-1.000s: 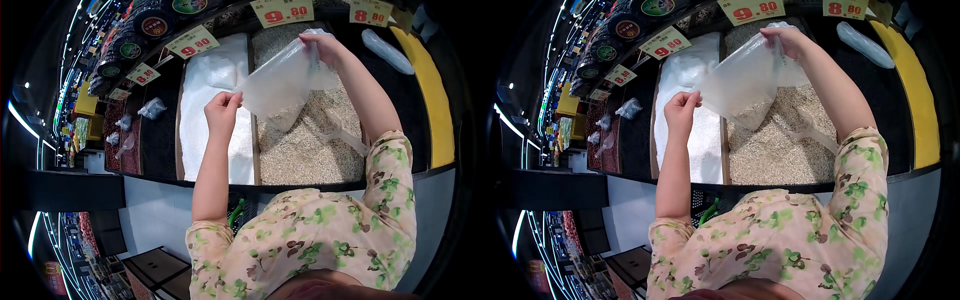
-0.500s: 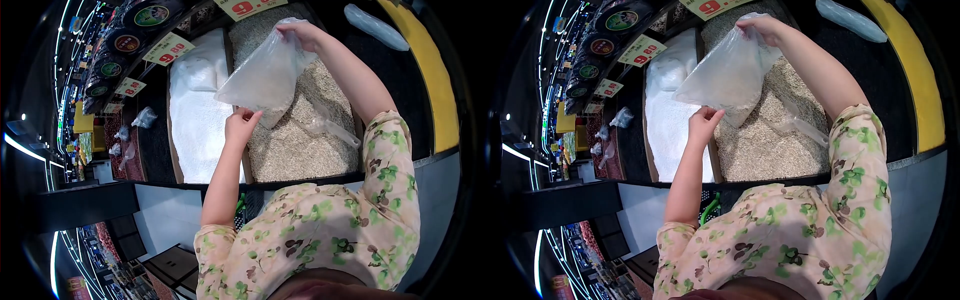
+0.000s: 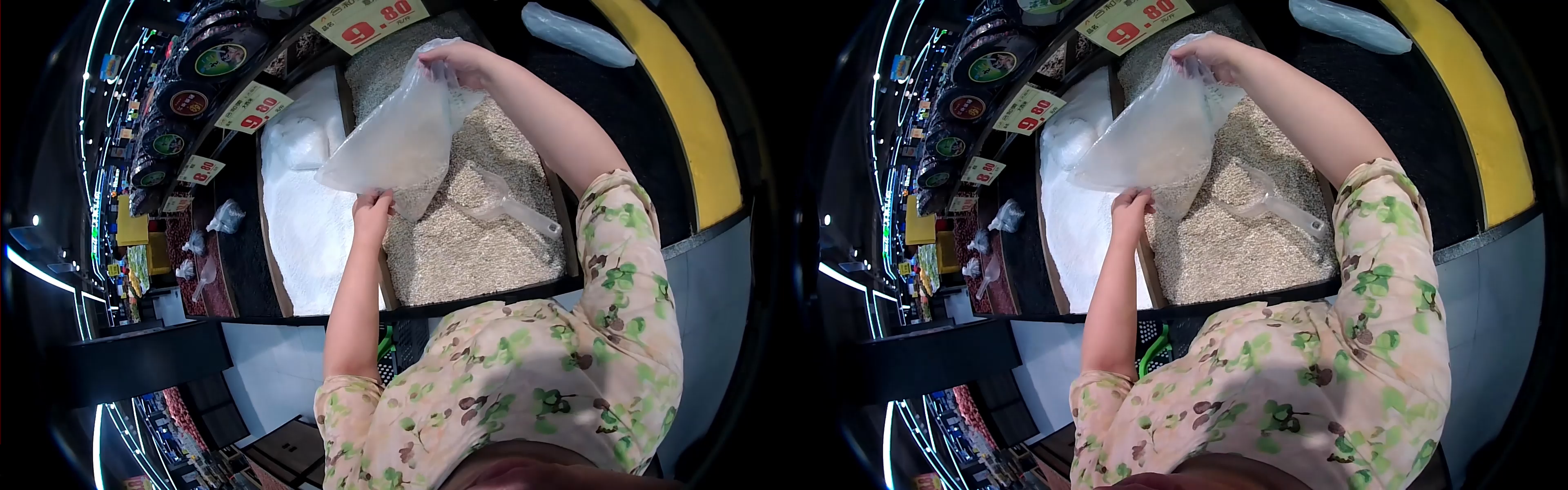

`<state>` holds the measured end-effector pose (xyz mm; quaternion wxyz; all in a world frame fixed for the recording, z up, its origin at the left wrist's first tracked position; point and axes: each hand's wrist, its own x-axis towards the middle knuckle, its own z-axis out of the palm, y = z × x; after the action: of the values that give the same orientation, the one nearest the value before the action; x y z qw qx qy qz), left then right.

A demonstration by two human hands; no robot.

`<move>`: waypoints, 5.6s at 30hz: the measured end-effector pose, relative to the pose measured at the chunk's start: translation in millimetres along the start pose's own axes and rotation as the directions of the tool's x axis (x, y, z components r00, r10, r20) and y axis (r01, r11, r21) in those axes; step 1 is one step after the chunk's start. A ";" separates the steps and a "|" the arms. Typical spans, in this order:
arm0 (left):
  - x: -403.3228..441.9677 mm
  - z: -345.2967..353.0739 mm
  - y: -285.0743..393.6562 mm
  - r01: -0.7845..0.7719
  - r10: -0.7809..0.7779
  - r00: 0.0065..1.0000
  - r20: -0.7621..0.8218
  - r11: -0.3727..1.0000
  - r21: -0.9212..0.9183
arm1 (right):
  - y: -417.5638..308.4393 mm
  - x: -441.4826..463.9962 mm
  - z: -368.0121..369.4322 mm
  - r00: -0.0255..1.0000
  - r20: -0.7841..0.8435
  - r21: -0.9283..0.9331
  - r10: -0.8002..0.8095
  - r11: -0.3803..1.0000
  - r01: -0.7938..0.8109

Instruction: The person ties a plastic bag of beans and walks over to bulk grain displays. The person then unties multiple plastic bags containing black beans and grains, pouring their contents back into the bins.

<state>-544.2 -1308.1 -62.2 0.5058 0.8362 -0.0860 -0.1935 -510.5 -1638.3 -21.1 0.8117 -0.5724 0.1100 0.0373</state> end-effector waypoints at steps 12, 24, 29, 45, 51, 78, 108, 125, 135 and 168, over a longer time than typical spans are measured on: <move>-12.4 -33.9 72.2 -0.149 0.065 0.982 -0.180 0.849 -0.507 | 2.4 7.2 -3.4 0.983 -0.168 -0.024 0.076 0.996 -0.081; -22.7 -55.9 163.8 -0.180 0.091 0.979 -0.183 0.805 -0.565 | 18.3 1.0 3.7 0.992 -0.126 0.140 0.004 0.990 0.014; -16.7 -67.3 183.5 -0.203 0.133 0.978 -0.161 0.785 -0.585 | 15.9 -11.0 10.7 0.995 -0.103 0.114 0.009 0.993 0.003; -54.9 -99.6 226.7 -0.379 0.371 0.918 -0.138 0.723 -0.578 | 14.4 -61.3 60.1 0.999 -0.016 0.216 0.041 0.976 -0.037; -70.0 -125.3 206.7 -0.460 0.452 0.879 -0.154 0.716 -0.526 | 0.5 -100.0 85.7 0.999 0.044 0.339 -0.026 0.941 0.009; -219.7 -123.4 -55.2 -0.550 0.555 0.831 -0.033 0.829 0.096 | 191.5 -284.7 301.5 0.969 0.218 -0.100 -0.116 0.985 0.140; -287.0 -156.6 -105.3 0.221 0.188 0.872 0.451 0.672 -0.707 | 196.7 -312.1 339.7 0.888 0.218 -0.820 -0.405 0.417 0.392; -280.1 -176.0 -158.0 -0.537 0.623 0.782 0.006 0.670 0.512 | 214.2 -307.9 341.2 0.981 0.194 0.163 0.002 0.986 -0.034; -291.9 -206.3 -166.1 0.320 -0.070 0.947 0.314 0.116 -0.940 | 218.4 -309.3 343.1 0.864 0.430 0.089 0.261 0.940 -0.329; -320.2 -260.4 -176.4 0.046 0.096 0.991 0.091 0.395 -0.918 | 208.4 -315.0 374.5 0.966 0.255 -0.737 0.046 0.655 0.163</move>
<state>-737.9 -904.2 -33.8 0.8783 0.4044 -0.0104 -0.2548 -805.0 -1195.4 -23.3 0.5096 -0.8504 -0.0377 0.1253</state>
